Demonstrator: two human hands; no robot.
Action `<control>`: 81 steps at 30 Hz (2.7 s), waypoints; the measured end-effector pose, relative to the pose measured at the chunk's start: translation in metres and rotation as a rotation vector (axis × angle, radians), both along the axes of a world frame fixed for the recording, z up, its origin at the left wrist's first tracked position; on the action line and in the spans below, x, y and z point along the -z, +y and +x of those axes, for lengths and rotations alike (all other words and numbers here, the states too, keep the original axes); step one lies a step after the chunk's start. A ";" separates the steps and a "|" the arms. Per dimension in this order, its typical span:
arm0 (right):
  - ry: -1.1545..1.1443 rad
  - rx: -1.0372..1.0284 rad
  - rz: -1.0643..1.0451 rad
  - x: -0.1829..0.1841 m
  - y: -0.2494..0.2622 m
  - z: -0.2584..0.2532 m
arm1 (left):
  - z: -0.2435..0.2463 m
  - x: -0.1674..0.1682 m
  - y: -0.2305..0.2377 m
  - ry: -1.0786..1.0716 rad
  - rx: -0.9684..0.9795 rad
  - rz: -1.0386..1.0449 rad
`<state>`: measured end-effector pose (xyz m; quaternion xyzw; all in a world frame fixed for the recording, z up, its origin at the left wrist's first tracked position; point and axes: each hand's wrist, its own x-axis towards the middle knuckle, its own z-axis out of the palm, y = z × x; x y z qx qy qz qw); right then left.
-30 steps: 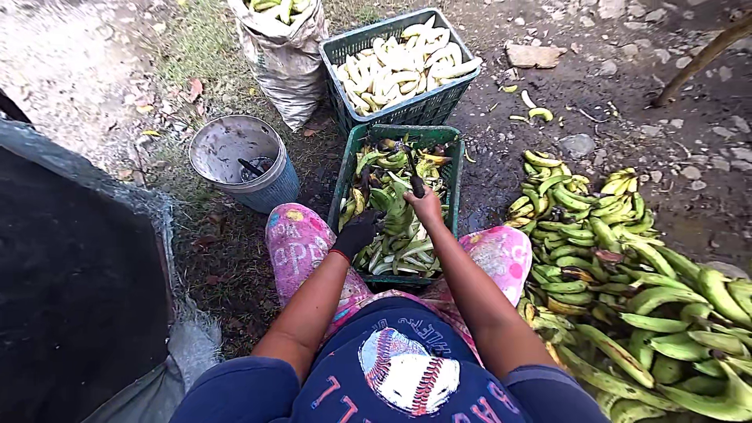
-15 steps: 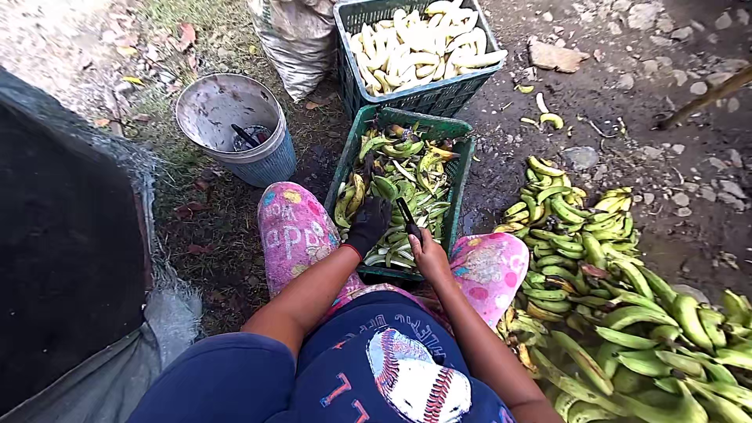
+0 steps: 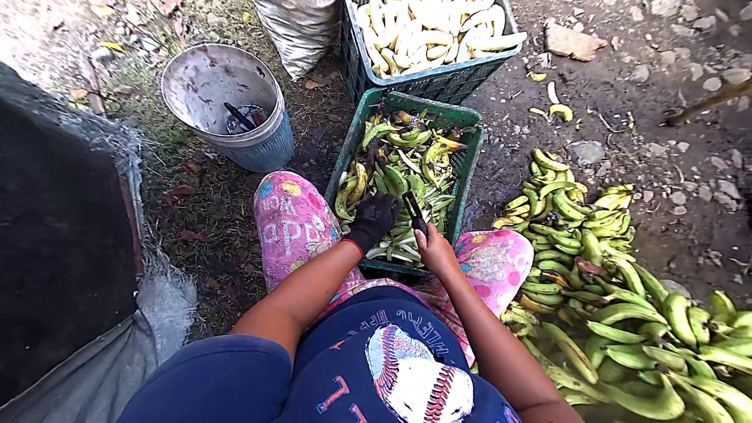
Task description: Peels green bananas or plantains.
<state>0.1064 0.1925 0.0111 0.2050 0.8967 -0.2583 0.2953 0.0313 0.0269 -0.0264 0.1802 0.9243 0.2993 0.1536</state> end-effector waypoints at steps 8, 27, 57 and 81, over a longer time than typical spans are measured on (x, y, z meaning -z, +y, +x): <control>-0.069 0.067 0.038 0.000 -0.018 -0.023 | -0.007 -0.011 0.009 -0.006 0.010 -0.053; -0.003 0.115 -0.100 0.030 -0.017 0.007 | -0.025 0.031 0.001 -0.216 -0.104 -0.049; 0.007 0.375 -0.369 0.037 -0.049 -0.009 | -0.051 0.014 0.003 -0.374 -0.426 0.164; 0.238 0.202 -0.252 0.033 -0.042 -0.015 | -0.065 0.017 -0.007 -0.597 -0.708 0.674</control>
